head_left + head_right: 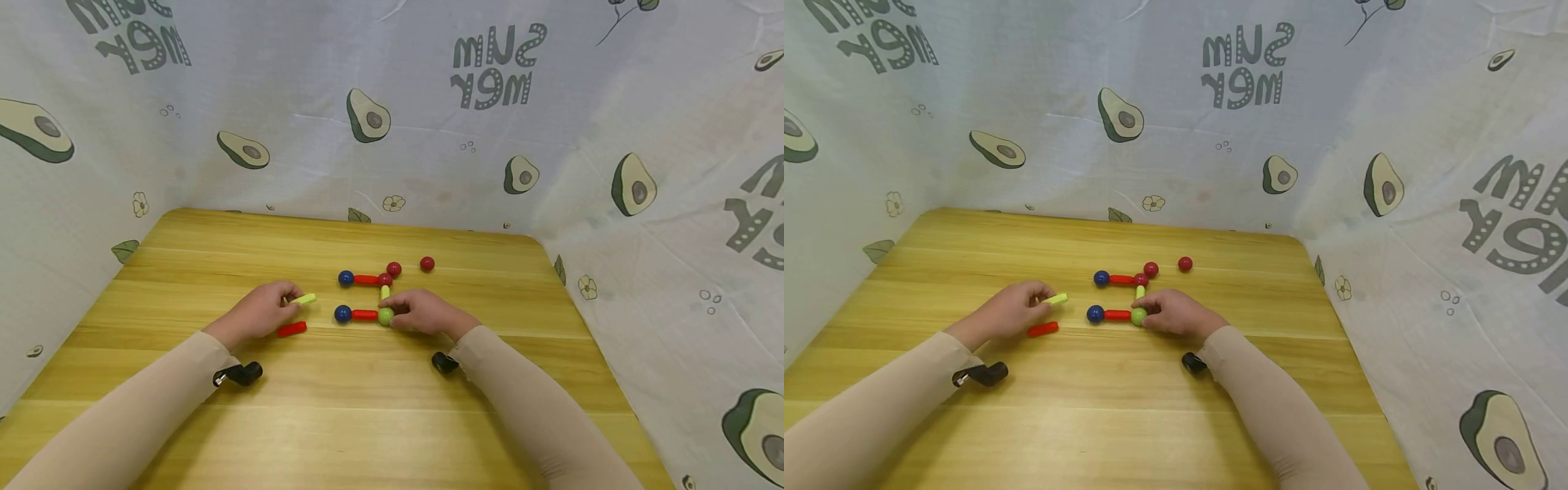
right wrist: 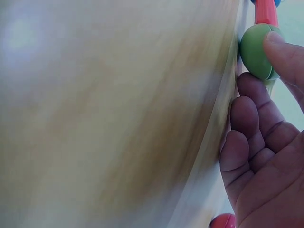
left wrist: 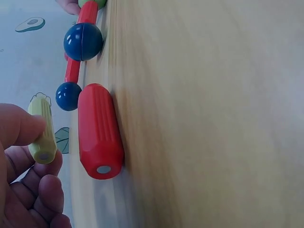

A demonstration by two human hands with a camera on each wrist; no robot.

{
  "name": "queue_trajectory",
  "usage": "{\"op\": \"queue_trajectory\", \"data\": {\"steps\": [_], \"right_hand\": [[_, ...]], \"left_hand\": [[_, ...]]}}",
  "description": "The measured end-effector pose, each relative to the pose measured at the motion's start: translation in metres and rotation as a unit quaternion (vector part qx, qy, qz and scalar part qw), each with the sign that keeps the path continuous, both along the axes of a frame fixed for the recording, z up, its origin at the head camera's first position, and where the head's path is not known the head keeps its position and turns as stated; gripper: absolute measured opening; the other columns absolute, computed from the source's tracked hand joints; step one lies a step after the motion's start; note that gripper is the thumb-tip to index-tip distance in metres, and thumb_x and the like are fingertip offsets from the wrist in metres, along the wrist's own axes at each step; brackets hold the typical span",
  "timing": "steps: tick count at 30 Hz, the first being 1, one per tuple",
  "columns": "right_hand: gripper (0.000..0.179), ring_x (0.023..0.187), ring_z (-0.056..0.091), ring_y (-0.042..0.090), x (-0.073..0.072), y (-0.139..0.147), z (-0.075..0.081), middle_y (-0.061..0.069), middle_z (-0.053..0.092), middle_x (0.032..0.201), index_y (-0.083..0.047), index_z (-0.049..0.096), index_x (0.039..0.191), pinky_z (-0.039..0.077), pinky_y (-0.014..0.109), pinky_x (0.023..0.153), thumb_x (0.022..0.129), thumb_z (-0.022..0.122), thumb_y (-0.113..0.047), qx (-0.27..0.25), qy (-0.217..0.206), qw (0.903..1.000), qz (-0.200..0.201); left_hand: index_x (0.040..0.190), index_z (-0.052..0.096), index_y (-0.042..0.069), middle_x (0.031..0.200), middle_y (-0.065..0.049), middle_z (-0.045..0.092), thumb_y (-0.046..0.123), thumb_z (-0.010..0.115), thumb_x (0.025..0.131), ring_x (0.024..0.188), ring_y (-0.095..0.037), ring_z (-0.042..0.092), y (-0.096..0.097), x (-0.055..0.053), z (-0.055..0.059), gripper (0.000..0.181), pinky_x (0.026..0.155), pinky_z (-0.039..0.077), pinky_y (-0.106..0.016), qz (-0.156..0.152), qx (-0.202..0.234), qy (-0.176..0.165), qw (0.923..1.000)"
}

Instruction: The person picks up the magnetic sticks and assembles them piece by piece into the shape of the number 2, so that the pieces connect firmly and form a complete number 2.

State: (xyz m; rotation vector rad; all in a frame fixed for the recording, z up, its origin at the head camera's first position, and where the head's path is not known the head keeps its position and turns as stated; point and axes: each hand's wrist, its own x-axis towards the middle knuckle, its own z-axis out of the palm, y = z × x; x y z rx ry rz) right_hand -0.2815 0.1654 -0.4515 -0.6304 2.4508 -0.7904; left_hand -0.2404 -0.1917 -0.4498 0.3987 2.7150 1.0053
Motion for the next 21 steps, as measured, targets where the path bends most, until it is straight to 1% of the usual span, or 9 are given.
{"op": "queue_trajectory", "data": {"steps": [6,8,12,14,17,21], "right_hand": [[0.041,0.104,0.059,0.017,-0.005,-0.007,-0.001,-0.004,0.072,0.129,-0.026,0.07,0.14,0.052,0.04,0.103,0.1,0.074,-0.02,0.01,0.011,0.9999,-0.004],[0.042,0.105,0.059,0.017,-0.007,-0.009,-0.001,-0.004,0.072,0.13,-0.026,0.069,0.141,0.052,0.04,0.104,0.1,0.074,-0.02,0.012,0.014,0.9998,-0.004],[0.043,0.107,0.06,0.016,-0.009,-0.011,-0.001,-0.003,0.071,0.134,-0.027,0.068,0.142,0.052,0.042,0.108,0.1,0.075,-0.021,0.012,0.013,0.9998,-0.008],[0.044,0.107,0.06,0.016,-0.009,-0.012,0.0,-0.002,0.071,0.135,-0.027,0.068,0.142,0.052,0.041,0.107,0.099,0.075,-0.021,0.01,0.009,0.9999,-0.01],[0.045,0.105,0.059,0.017,-0.009,-0.012,0.002,-0.001,0.071,0.13,-0.027,0.068,0.143,0.053,0.039,0.102,0.099,0.075,-0.022,0.012,0.008,0.9998,-0.014],[0.045,0.097,0.059,0.019,-0.01,-0.012,0.007,-0.001,0.069,0.114,-0.028,0.068,0.143,0.054,0.033,0.087,0.099,0.076,-0.024,0.017,0.023,0.9994,-0.02]], "left_hand": [[0.117,0.068,0.008,0.094,-0.005,0.062,0.02,0.062,0.104,0.07,-0.018,0.051,-0.002,0.001,-0.002,0.018,0.062,0.044,-0.03,0.002,0.006,-0.002,1.0],[0.117,0.067,0.008,0.093,-0.005,0.062,0.02,0.062,0.104,0.07,-0.018,0.051,-0.002,0.002,-0.002,0.019,0.061,0.044,-0.029,0.003,0.008,-0.006,0.9999],[0.116,0.067,0.007,0.093,-0.005,0.062,0.02,0.063,0.104,0.07,-0.018,0.052,-0.001,0.005,-0.001,0.019,0.061,0.044,-0.029,0.009,0.01,-0.014,0.9998],[0.115,0.068,0.007,0.094,-0.006,0.063,0.02,0.064,0.103,0.071,-0.018,0.052,0.001,0.008,0.001,0.019,0.061,0.045,-0.028,0.013,0.008,-0.015,0.9998],[0.115,0.069,0.006,0.097,-0.006,0.064,0.02,0.066,0.102,0.071,-0.018,0.052,0.005,0.014,0.004,0.02,0.061,0.045,-0.029,0.023,0.001,-0.016,0.9996],[0.114,0.071,0.005,0.094,-0.005,0.067,0.02,0.067,0.101,0.071,-0.017,0.054,0.013,0.022,0.005,0.02,0.064,0.046,-0.03,0.039,-0.011,-0.019,0.999]]}}
